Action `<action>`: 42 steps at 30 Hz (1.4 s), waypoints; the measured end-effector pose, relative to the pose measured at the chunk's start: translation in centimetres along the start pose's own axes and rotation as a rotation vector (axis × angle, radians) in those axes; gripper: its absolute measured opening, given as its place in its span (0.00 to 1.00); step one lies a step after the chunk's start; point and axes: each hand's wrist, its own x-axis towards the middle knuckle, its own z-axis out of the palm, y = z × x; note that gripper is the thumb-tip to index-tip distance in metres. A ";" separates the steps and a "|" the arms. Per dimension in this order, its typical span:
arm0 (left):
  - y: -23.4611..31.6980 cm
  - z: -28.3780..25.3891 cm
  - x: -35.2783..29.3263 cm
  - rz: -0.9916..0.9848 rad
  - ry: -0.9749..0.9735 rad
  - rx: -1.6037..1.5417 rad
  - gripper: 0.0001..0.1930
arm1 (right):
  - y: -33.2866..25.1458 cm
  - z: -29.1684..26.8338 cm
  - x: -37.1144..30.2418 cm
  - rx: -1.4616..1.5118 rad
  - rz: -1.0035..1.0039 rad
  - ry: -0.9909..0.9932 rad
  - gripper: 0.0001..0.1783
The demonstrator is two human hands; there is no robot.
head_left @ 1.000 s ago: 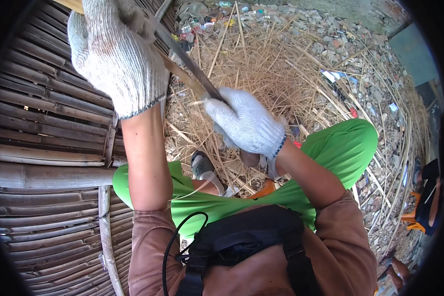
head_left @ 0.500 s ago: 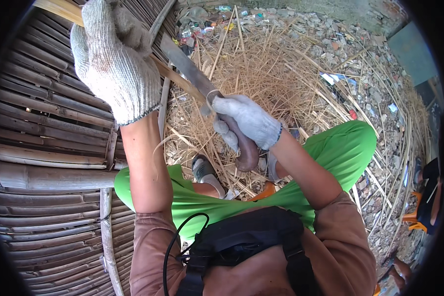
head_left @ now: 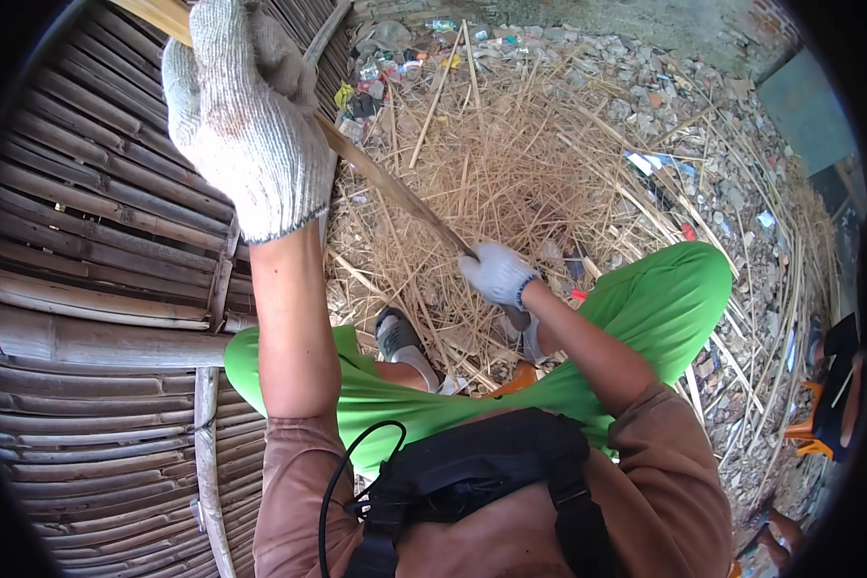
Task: The person strips layers from a bamboo pole using a small knife and then uses a larger knife to continue the process.
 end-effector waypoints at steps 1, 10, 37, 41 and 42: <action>-0.2 -0.4 0.3 -0.009 -0.007 -0.026 0.14 | 0.3 0.5 -0.5 0.046 0.036 -0.030 0.27; -0.8 -2.9 2.4 -0.040 -0.043 -0.085 0.15 | -6.6 -2.8 -3.9 0.269 -0.252 0.302 0.23; -2.2 -4.6 6.4 -0.239 -0.362 -0.179 0.13 | -7.5 0.6 -5.0 0.435 -0.273 0.345 0.18; -1.3 -2.8 4.7 -0.150 -0.209 -0.131 0.15 | -12.8 -4.5 -6.4 0.449 -0.471 0.449 0.16; -1.1 -2.9 4.3 -0.136 -0.184 -0.130 0.15 | -14.2 -5.5 -6.9 0.499 -0.516 0.487 0.16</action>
